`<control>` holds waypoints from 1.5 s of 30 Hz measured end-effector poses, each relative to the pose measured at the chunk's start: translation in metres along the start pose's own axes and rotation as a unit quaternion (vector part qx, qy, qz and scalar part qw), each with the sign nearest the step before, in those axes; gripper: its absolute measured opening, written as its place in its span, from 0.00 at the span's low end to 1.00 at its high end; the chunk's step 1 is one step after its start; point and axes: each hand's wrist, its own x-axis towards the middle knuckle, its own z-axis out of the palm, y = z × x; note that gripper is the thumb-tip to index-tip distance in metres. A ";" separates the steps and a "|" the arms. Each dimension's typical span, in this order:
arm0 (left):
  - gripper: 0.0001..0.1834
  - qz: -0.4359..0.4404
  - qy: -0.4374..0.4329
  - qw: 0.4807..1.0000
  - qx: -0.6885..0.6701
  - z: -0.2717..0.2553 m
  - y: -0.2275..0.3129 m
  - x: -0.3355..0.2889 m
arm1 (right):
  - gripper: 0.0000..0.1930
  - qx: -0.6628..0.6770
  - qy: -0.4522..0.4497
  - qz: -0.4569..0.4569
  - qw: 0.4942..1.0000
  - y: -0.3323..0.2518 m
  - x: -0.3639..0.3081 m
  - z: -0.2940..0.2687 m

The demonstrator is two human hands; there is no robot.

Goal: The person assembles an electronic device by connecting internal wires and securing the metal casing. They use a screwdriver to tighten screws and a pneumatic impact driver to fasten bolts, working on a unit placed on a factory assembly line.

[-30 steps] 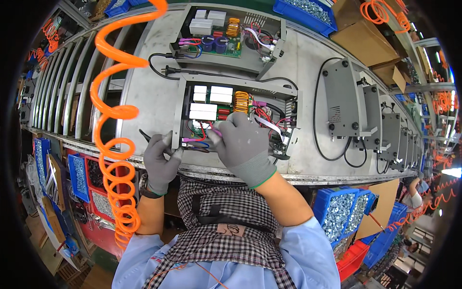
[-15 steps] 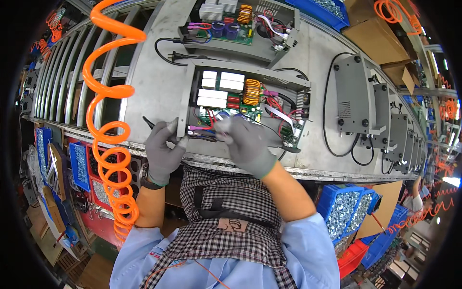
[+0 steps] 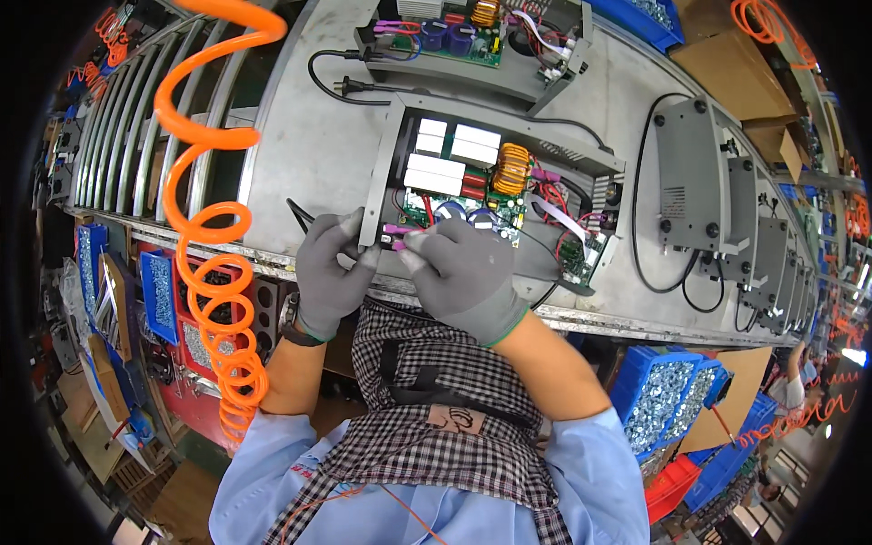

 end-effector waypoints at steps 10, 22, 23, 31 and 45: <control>0.26 -0.001 -0.006 1.000 0.019 0.001 0.003 -0.004 | 0.06 -0.226 -0.149 -0.078 0.960 -0.023 0.019 -0.013; 0.24 -0.034 0.107 0.987 0.113 0.007 0.015 -0.018 | 0.16 -0.051 0.038 -0.046 0.997 0.001 -0.006 -0.042; 0.24 -0.036 0.154 0.980 0.117 0.011 0.015 -0.026 | 0.19 -0.058 0.109 0.050 0.991 0.009 -0.019 -0.062; 0.36 -0.344 -0.043 0.869 -0.354 0.057 0.008 -0.070 | 0.36 0.004 -0.020 0.368 0.929 0.057 -0.003 -0.062; 0.46 -0.375 0.057 0.843 -0.381 -0.048 -0.119 0.070 | 0.21 -0.237 -0.214 0.199 0.927 0.137 0.233 -0.049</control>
